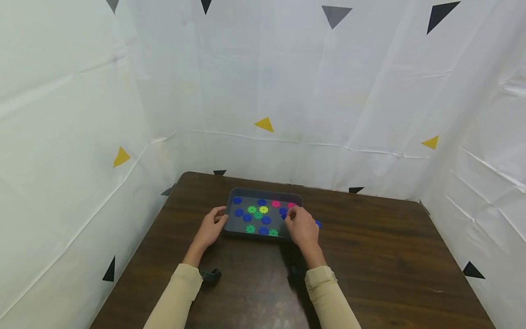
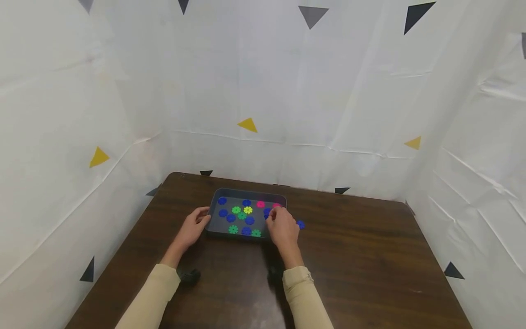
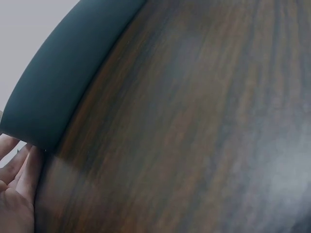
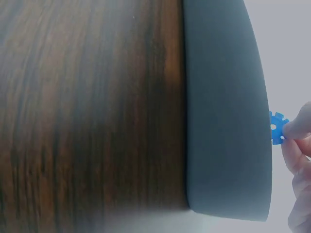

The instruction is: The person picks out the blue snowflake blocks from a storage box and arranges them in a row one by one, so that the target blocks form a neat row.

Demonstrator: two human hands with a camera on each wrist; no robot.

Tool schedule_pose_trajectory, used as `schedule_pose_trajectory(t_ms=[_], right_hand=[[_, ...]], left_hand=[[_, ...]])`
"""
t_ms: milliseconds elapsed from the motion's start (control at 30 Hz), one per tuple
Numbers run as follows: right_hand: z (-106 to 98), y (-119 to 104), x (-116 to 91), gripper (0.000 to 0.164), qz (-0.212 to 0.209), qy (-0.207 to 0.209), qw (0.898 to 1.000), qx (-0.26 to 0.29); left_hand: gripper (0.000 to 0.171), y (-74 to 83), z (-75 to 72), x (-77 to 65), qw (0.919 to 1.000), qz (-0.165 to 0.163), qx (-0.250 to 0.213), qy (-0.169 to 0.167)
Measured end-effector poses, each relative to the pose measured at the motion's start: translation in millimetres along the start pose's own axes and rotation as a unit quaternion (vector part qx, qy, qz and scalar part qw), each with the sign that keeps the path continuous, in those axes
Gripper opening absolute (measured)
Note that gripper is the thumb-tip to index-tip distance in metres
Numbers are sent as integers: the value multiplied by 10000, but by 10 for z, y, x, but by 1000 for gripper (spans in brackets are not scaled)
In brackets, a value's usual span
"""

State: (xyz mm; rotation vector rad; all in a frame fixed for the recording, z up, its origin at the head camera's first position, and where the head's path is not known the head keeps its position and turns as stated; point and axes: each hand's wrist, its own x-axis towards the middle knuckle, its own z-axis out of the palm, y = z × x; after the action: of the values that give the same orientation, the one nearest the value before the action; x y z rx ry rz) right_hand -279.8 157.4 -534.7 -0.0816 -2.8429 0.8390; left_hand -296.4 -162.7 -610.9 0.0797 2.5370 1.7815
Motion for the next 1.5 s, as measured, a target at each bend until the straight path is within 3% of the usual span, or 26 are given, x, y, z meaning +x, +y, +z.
schedule_pose_trajectory(t_ms=[400, 733, 933, 1333, 1500], right_hand=[[-172, 51, -42, 19, 130, 334, 9993, 147], [-303, 119, -107, 23, 310, 209, 9986, 387], [-412, 247, -116, 24, 593, 328, 9956, 649], [-419, 593, -131, 18, 903, 508, 9822, 1570], [-510, 676, -130, 18, 1040, 662, 9785, 1656]], left_hand=[[50, 21, -13, -13, 10000, -29, 58, 34], [49, -47, 19, -40, 9999, -108, 40, 106], [50, -6, 22, -10, 10000, -39, 28, 41], [49, 3, -8, -32, 9999, -57, 102, 69], [49, 21, 18, -15, 9999, -38, 152, 38]])
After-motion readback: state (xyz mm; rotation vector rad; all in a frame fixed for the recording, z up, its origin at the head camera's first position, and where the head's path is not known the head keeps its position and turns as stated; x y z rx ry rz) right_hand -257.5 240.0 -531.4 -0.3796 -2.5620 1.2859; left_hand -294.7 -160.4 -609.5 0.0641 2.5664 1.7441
